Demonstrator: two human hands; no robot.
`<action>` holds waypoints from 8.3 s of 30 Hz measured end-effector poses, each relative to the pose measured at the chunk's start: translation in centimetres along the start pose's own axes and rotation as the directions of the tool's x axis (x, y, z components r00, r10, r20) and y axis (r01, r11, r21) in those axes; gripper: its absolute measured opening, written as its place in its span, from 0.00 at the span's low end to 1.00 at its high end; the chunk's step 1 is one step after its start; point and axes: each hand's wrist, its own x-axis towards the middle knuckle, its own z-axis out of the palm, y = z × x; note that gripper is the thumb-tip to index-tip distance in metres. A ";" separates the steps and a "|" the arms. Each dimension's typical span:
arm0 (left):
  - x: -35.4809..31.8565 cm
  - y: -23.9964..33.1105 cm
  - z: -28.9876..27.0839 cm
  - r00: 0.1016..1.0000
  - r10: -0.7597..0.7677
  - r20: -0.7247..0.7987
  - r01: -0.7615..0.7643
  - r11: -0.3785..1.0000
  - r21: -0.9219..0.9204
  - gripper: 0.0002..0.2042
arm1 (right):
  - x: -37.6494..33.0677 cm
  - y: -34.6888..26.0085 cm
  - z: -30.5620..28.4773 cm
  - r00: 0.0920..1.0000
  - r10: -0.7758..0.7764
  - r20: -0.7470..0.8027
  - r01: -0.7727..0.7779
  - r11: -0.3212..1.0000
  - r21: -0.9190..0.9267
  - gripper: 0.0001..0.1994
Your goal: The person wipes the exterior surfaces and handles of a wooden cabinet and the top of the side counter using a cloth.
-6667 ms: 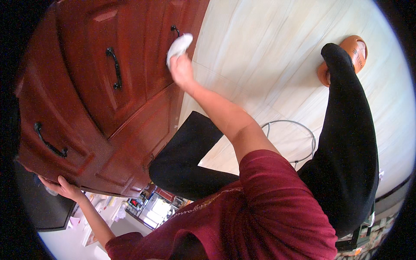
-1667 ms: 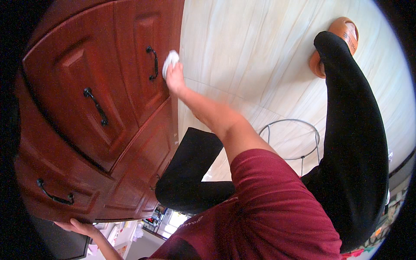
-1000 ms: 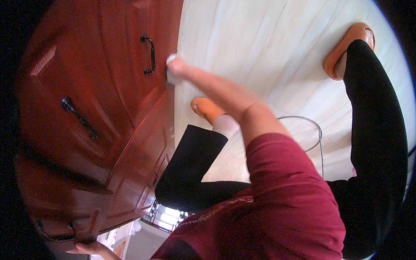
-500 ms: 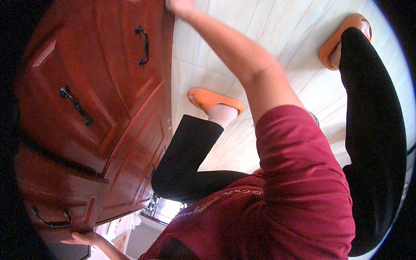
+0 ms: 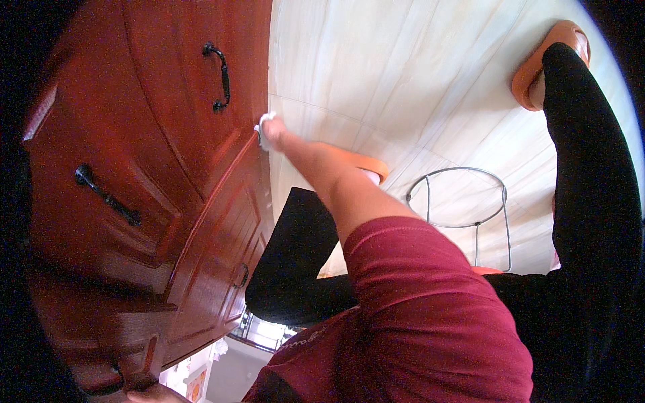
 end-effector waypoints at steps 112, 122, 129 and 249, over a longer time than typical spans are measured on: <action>-0.1 2.7 -0.3 0.988 0.146 0.053 -0.154 0.968 0.196 0.45 | -26.4 -36.7 9.1 0.106 -0.991 0.076 0.954 0.080 -0.290 0.35; 1.7 5.3 0.2 0.933 0.350 0.086 -0.360 0.902 0.238 0.37 | -36.2 -42.5 11.6 -0.522 -0.552 0.650 0.745 -0.666 0.033 0.20; 1.4 4.5 -0.1 0.919 0.385 0.082 -0.393 0.887 0.244 0.36 | -31.2 -44.1 7.7 -0.495 -0.319 0.808 0.346 -0.926 -0.153 0.19; 1.3 6.5 -2.9 0.940 0.331 0.076 -0.340 0.922 0.186 0.36 | -57.4 -53.5 28.3 -0.031 -0.111 0.993 -0.018 -0.994 -0.112 0.15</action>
